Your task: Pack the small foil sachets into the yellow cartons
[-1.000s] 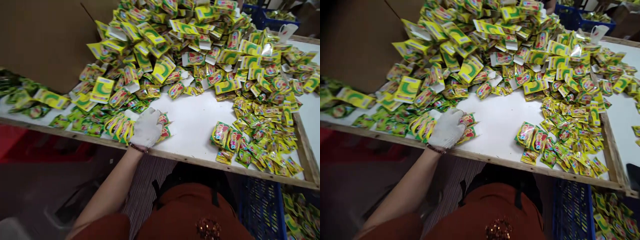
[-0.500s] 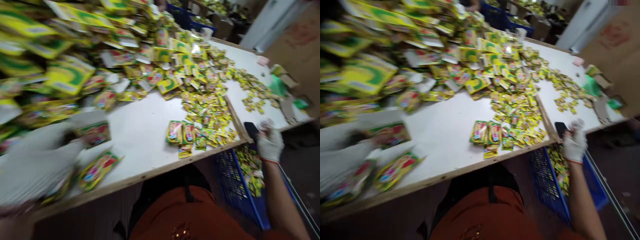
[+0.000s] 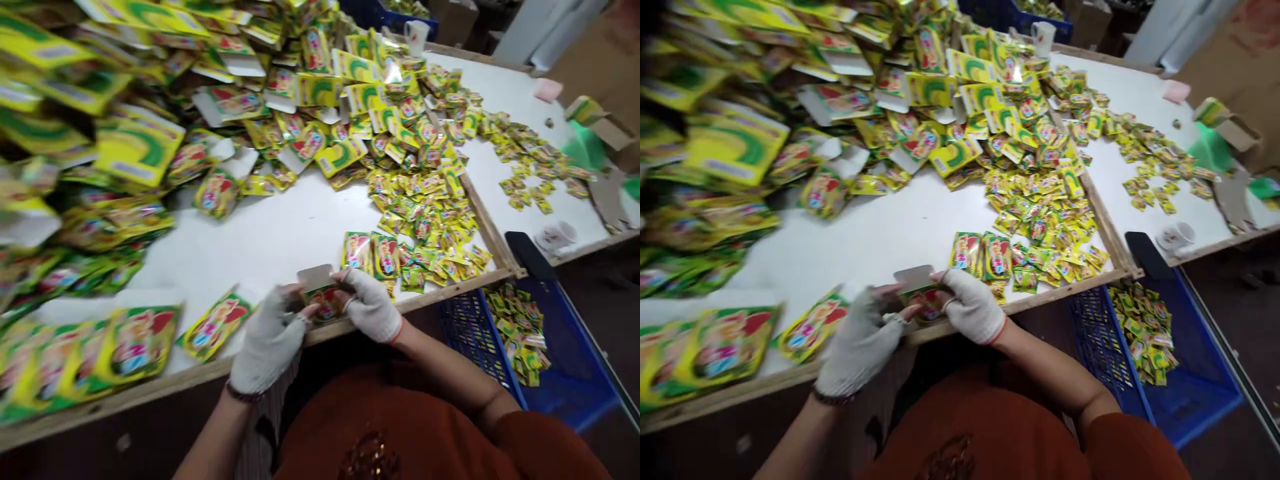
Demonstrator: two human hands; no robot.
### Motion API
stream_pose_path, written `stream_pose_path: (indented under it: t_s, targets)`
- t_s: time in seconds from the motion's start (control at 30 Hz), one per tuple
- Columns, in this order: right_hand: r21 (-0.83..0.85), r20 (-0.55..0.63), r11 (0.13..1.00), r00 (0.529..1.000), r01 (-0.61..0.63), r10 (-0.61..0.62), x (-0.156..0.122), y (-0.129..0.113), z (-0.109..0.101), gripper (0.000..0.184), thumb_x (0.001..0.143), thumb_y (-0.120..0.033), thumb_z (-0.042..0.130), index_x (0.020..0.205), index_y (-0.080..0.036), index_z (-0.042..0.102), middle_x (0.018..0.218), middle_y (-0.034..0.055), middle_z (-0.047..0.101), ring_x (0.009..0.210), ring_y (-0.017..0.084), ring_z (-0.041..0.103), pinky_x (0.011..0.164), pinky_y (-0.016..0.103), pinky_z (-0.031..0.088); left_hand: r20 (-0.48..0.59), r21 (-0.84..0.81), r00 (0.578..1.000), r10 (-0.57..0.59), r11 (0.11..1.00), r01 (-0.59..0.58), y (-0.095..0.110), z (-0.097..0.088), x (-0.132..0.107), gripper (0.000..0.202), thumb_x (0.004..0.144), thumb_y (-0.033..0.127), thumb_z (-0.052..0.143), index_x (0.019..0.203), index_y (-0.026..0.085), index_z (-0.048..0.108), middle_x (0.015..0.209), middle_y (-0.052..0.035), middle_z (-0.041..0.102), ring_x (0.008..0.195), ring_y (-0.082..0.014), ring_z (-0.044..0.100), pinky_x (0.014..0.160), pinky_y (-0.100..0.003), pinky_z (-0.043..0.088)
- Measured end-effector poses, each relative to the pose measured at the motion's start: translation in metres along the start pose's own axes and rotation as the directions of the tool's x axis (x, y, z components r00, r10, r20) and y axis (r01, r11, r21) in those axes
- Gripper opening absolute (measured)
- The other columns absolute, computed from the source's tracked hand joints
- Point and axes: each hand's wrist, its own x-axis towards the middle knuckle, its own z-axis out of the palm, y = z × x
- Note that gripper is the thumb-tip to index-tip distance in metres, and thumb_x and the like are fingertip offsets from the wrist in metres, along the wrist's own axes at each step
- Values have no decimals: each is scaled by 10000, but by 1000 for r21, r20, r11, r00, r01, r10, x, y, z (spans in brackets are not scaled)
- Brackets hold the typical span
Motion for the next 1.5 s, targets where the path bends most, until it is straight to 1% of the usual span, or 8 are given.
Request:
stream_pose_path:
  t_s: [0.23, 0.37, 0.6, 0.77, 1.13, 1.33, 1.4, 1.5]
  targets:
    - [-118, 80, 993, 997, 13, -3, 15, -11, -16, 94, 879, -257, 575, 824, -207, 633, 795, 20, 651, 765, 170, 622, 758, 303, 532, -67, -270, 996, -50, 962, 30, 21, -2, 14, 204, 832, 380, 625, 870, 187, 675, 896, -50, 710, 873, -199, 652, 837, -346, 538]
    - [-21, 64, 997, 995, -81, 82, 21, -12, -12, 258, 877, -277, 581, 1120, -195, 604, 883, 31, 671, 765, 166, 642, 713, 288, 540, -24, -500, 992, -122, 861, 94, 21, 2, 23, 414, 783, 368, 675, 1137, 163, 610, 920, -52, 705, 829, -182, 659, 747, -310, 550]
    - [-223, 204, 958, 970, 181, -135, 22, -23, -24, 195, 937, -306, 541, 956, -216, 712, 933, 58, 726, 894, 208, 673, 814, 326, 537, -76, -223, 984, 162, 959, -175, 21, -6, 16, 204, 848, 387, 634, 855, 204, 723, 922, -53, 730, 880, -190, 655, 828, -318, 524]
    - [-215, 247, 973, 969, 81, -26, 29, -29, -27, 195, 913, -316, 579, 935, -204, 738, 804, 30, 714, 760, 185, 665, 727, 296, 533, 87, -217, 993, 83, 974, -62, 34, -21, 24, 215, 874, 365, 612, 867, 183, 727, 820, -21, 717, 765, -152, 636, 702, -254, 486]
    - [-157, 329, 984, 936, -78, 126, 50, -43, -31, 204, 863, -299, 606, 753, -167, 715, 645, -18, 630, 612, 129, 567, 567, 223, 433, 152, -177, 988, 14, 984, 13, 34, -28, 36, 261, 868, 372, 572, 801, 162, 712, 699, 0, 682, 662, -128, 579, 616, -232, 430]
    - [-254, 354, 950, 932, 179, -81, 43, -33, -35, 160, 903, -247, 595, 855, -204, 742, 752, 11, 697, 707, 159, 654, 673, 257, 515, 78, -139, 977, 196, 973, -184, 28, -26, 27, 251, 912, 346, 555, 814, 177, 713, 790, -24, 700, 750, -142, 620, 706, -251, 479]
    - [-256, 379, 915, 903, 311, -201, 36, -26, -38, 177, 917, -214, 574, 977, -231, 740, 883, 35, 728, 810, 177, 688, 737, 279, 547, 49, -138, 961, 273, 955, -264, 28, -26, 21, 224, 910, 331, 570, 825, 181, 712, 830, -36, 708, 791, -147, 634, 745, -260, 494]
    - [-220, 409, 873, 854, 436, -323, 29, -20, -41, 248, 923, -171, 557, 1111, -235, 706, 990, 62, 733, 899, 181, 703, 789, 283, 569, 60, -154, 966, 252, 958, -240, 32, -29, 17, 155, 885, 280, 596, 851, 169, 699, 823, -30, 708, 759, -136, 638, 706, -246, 497]
